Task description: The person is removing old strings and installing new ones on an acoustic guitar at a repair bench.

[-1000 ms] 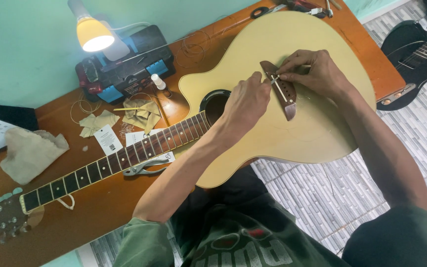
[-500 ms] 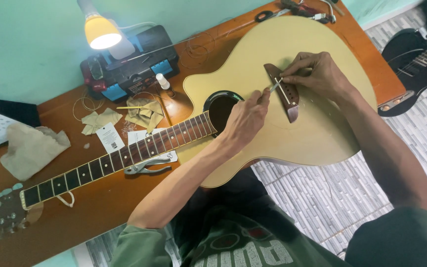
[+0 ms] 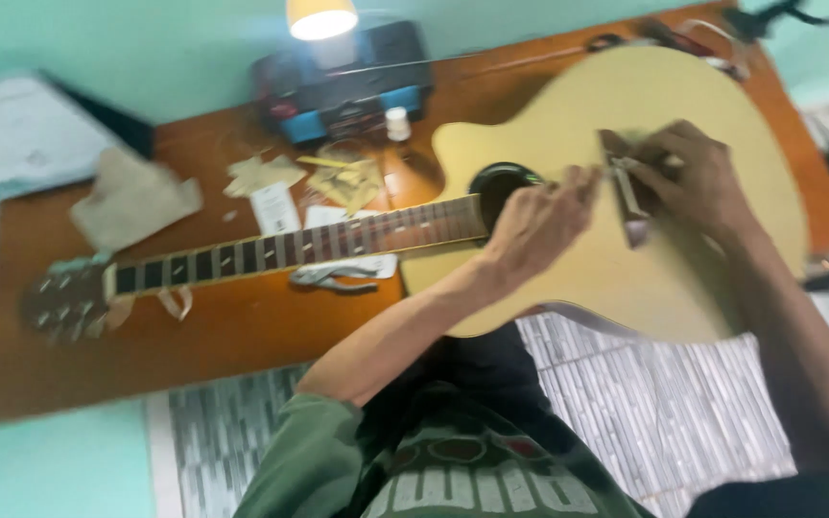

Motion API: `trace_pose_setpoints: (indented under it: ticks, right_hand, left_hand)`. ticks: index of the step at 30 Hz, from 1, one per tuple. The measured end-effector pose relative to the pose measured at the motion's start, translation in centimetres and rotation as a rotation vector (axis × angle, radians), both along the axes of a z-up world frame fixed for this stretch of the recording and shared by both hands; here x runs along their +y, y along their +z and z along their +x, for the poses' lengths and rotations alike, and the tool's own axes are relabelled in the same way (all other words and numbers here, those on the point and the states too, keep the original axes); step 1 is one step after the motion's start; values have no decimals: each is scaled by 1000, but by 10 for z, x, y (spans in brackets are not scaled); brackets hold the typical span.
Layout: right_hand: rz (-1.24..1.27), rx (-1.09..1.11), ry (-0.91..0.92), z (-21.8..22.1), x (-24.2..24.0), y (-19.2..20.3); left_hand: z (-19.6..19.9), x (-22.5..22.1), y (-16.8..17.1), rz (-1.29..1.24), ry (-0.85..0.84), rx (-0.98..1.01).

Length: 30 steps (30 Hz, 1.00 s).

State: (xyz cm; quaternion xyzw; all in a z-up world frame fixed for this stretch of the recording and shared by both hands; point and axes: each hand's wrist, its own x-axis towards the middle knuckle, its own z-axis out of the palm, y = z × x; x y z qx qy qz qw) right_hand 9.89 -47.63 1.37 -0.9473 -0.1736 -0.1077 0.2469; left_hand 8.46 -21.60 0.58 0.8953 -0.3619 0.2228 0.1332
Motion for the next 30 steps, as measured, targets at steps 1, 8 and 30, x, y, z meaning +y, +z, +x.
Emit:
trace_pose_setpoints:
  ticks: [1, 8, 30]
  right_hand:
    - [-9, -8, 26, 4, -9, -11]
    - [-18, 54, -144, -14, 12, -3]
    - [359, 93, -201, 12, 1, 29]
  left_hand:
    - [-14, 15, 18, -128, -69, 78]
    - [-122, 184, 33, -773, 191, -89]
    - [-122, 282, -103, -540, 1004, -111]
